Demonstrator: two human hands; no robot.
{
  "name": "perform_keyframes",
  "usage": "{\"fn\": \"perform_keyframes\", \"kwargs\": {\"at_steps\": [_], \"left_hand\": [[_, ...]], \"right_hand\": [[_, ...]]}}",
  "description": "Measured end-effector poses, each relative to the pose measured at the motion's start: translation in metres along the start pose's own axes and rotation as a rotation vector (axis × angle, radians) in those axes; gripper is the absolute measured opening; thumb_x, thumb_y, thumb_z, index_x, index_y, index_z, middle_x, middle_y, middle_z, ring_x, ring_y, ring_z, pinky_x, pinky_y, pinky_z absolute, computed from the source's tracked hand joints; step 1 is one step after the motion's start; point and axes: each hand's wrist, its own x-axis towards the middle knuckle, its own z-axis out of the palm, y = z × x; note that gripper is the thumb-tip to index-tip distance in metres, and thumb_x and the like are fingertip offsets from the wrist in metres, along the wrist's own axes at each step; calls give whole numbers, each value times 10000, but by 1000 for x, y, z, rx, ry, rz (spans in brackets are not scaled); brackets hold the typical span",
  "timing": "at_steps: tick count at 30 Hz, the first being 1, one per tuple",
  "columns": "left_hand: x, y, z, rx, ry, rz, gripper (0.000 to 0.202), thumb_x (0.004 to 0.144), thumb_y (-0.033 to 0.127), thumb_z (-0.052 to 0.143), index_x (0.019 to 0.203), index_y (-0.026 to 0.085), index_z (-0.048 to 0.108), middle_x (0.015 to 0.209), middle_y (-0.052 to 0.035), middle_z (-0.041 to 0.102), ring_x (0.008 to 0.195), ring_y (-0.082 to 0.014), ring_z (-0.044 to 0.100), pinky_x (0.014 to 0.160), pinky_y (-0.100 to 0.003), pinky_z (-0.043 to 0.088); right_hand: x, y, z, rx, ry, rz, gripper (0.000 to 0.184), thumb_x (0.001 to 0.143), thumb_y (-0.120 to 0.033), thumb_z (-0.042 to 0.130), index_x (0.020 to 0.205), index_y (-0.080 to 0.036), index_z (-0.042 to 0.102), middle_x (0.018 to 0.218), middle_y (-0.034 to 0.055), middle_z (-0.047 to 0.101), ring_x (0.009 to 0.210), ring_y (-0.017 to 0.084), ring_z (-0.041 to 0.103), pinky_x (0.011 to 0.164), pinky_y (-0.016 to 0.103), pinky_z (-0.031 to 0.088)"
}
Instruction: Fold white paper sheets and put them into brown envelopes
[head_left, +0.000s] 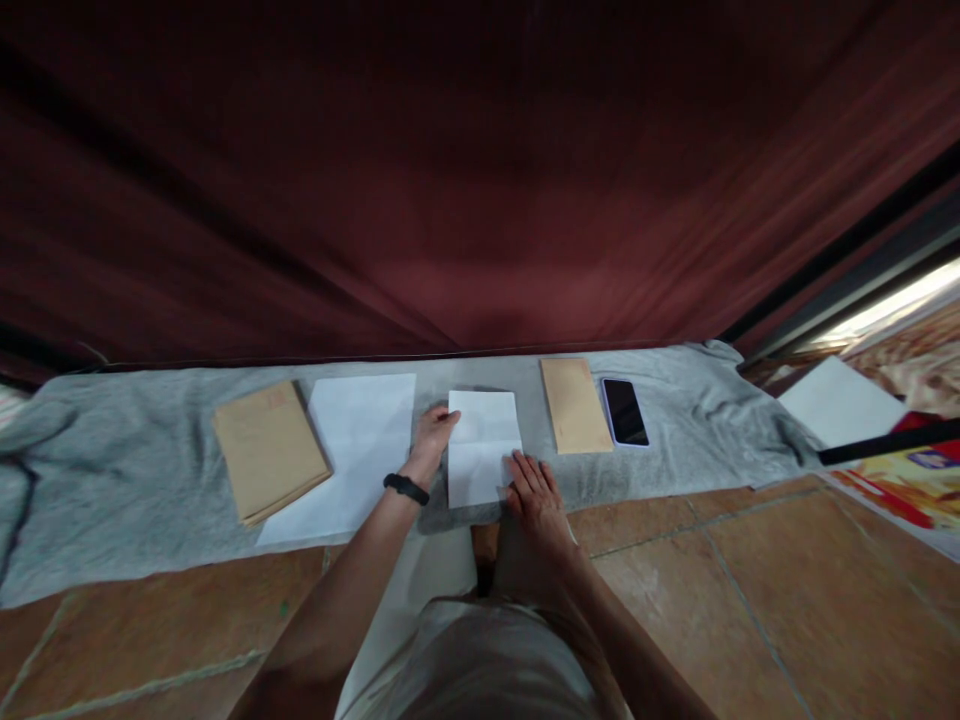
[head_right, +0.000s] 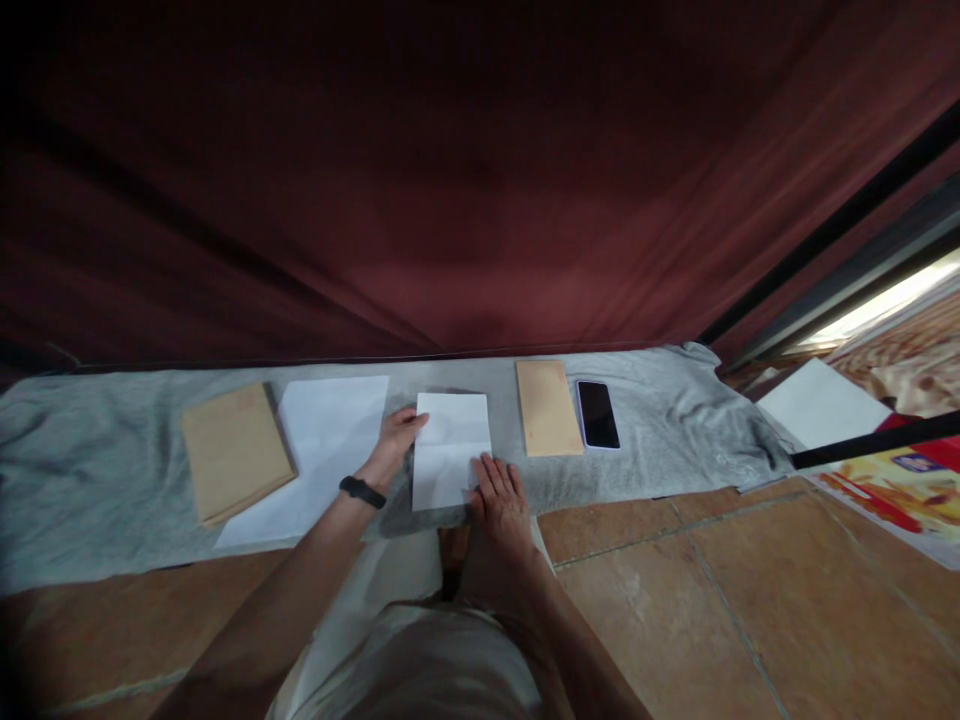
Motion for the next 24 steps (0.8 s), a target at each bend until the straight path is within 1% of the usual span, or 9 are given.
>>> {"fn": "perform_keyframes", "kwargs": {"at_steps": [3,5,8,11,14,16,19,21,24], "left_hand": [[-2,16,-2,-19,-46,24,289,603,412,792,660,171,643,628,13,622,577,-133,538,562,-249,407],[-4,30,-4,-34,-75,62,290,622,420,782,668,172,640,638,21,620,587,-123,533,568,-238,403],[-7,55,-4,-63,-85,197,279,684,421,762,688,178,624,637,40,601,597,-109,523,586,-224,401],[-15,77,-4,-93,-27,363,239,765,408,731,771,183,651,701,33,632,662,-118,565,657,-234,445],[-26,86,-6,-32,77,532,193,816,380,716,838,189,697,791,10,678,751,-136,605,755,-263,481],[-36,80,-8,57,88,645,165,836,363,712,851,200,732,856,-12,708,833,-158,629,827,-291,493],[-50,54,-14,142,-14,726,149,876,338,673,897,223,767,963,-47,739,974,-198,651,942,-350,497],[-58,30,-20,164,-76,695,158,887,321,643,914,232,772,1004,-59,749,1033,-218,653,988,-386,493],[-69,-6,-28,204,-128,581,161,878,301,624,908,235,768,1022,-61,758,1065,-231,658,1012,-407,494]], "right_hand": [[5,9,4,144,69,35,534,1063,-304,337,1573,-144,335,1525,164,502,1432,268,453,1183,521,380],[11,14,3,246,103,85,551,1061,-339,345,1576,-146,327,1523,176,499,1427,279,460,1156,520,421],[20,19,-2,368,119,154,564,1057,-389,351,1580,-179,325,1534,157,487,1444,270,437,1172,503,416],[28,20,-9,443,142,189,568,1054,-420,352,1577,-199,334,1544,141,476,1455,258,424,1189,489,402],[31,21,-12,469,166,205,560,1053,-432,348,1570,-215,351,1548,128,473,1454,252,425,1189,477,402],[31,22,-12,471,174,210,557,1052,-442,348,1566,-227,361,1545,119,480,1448,249,433,1183,472,409],[26,25,-12,472,179,214,560,1050,-447,358,1564,-225,363,1536,121,491,1437,249,448,1174,463,418],[22,28,-10,469,181,216,560,1046,-435,375,1560,-213,368,1528,130,499,1430,250,458,1173,460,418],[15,31,-7,451,173,210,555,1036,-401,405,1551,-195,383,1513,143,513,1425,257,465,1179,470,411]]}}
